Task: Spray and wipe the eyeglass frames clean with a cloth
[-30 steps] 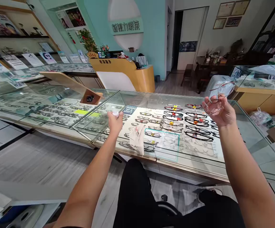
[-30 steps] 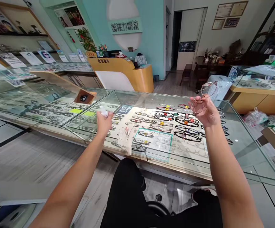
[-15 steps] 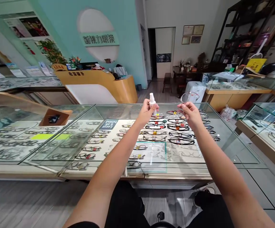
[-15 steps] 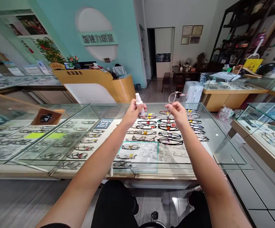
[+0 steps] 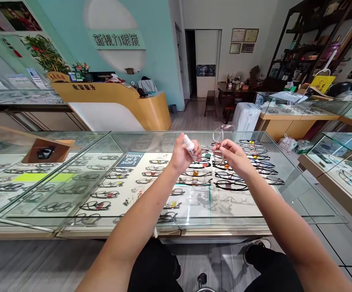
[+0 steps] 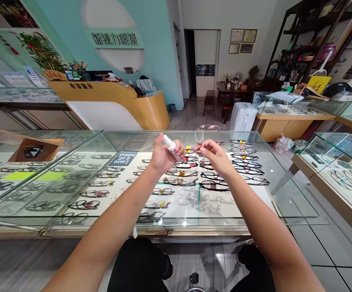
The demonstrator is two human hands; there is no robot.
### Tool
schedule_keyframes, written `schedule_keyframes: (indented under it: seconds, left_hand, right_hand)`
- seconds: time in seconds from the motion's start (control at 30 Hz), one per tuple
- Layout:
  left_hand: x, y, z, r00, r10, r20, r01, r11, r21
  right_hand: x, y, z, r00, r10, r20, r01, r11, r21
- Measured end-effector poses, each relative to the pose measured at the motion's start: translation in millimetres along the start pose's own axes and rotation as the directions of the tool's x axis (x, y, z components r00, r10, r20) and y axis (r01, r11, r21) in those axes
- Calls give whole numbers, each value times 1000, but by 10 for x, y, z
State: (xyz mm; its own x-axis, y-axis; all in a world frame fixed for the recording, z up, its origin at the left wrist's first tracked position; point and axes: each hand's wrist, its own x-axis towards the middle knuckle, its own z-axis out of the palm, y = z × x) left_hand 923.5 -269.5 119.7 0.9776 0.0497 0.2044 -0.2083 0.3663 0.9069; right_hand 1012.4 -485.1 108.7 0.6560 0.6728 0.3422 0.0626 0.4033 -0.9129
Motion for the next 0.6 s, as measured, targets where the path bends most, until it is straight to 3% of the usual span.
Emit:
schedule_keyframes:
  seconds: [0.07,0.13,0.27,0.43,0.6]
  left_hand:
    - [12,-4,5,999,31,-19,-30,998,50]
    - [21,-30,12,991,119,-67,-101,970,220]
    - [7,-117,14,939,323,-116,-206,800,563]
    - [-28,-193,-4,922,366,-124,-197,722,664]
    - [-3,-179,0,928,350,-124,-207,766,609]
  right_hand:
    - [0,45,24,1000,-2,14,2,1000,-7]
    - [-4,87,45,999,-1,41,1,1000,-9]
    - [-31,136,100,994,23,105,-20,999,-31]
    - [-76,144,178,989,40,143,-38,999,-16]
    - [-70,89,176,992,51,112,-61,994,86]
